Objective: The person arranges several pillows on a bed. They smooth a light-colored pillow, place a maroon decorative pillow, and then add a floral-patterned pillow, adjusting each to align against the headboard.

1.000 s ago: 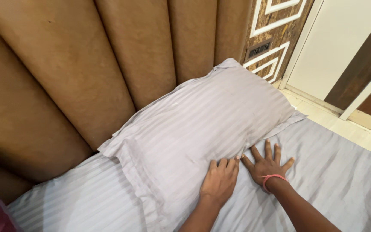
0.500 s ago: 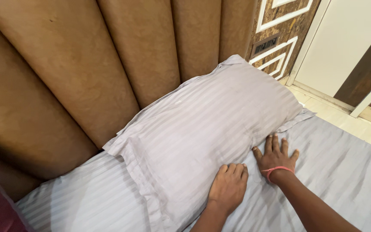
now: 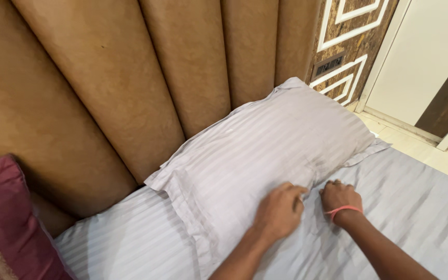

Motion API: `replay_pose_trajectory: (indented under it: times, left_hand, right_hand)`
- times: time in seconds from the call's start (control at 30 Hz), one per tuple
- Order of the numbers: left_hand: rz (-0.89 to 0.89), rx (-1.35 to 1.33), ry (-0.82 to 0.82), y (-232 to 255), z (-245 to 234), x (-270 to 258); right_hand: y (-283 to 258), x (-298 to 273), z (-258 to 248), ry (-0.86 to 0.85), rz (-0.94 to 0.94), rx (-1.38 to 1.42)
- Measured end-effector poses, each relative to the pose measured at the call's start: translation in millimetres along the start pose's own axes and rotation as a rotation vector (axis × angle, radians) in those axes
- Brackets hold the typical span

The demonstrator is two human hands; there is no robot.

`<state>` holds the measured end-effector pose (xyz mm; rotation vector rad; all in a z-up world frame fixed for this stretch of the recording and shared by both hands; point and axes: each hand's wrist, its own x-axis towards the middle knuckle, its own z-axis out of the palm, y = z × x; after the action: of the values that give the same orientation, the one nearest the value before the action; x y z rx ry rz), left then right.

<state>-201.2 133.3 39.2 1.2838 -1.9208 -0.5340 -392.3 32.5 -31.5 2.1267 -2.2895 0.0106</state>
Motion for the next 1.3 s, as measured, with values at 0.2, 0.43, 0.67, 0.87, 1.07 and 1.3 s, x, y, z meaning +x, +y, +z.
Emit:
replay_pose_trajectory:
  times: [0.2, 0.43, 0.67, 0.87, 1.07, 1.3]
  left_hand:
    - [0.041, 0.236, 0.257, -26.1, -68.7, 19.3]
    - [-0.089, 0.551, 0.183, -76.2, -119.8, 67.2]
    - [-0.181, 0.672, -0.091, -116.8, -118.6, 76.6]
    - [-0.206, 0.581, -0.103, -131.4, -114.9, 80.4]
    - [-0.244, 0.536, -0.147, -138.4, -111.7, 87.4]
    - [-0.172, 0.481, -0.074, -144.1, -112.7, 86.5]
  right_hand:
    - [-18.2, -17.1, -67.2, 0.283, 0.078, 0.378]
    - [-120.1, 14.2, -113.7, 0.593, -0.415, 0.558]
    - [-182.7, 9.7, -96.5, 0.32, -0.345, 0.031]
    - [-187.3, 14.9, -84.6, 0.4, -0.34, 0.028]
    - [-200.9, 21.2, -82.8, 0.269, -0.261, -0.108]
    - [-207.7, 23.0, -89.9, 0.189, -0.233, -0.145]
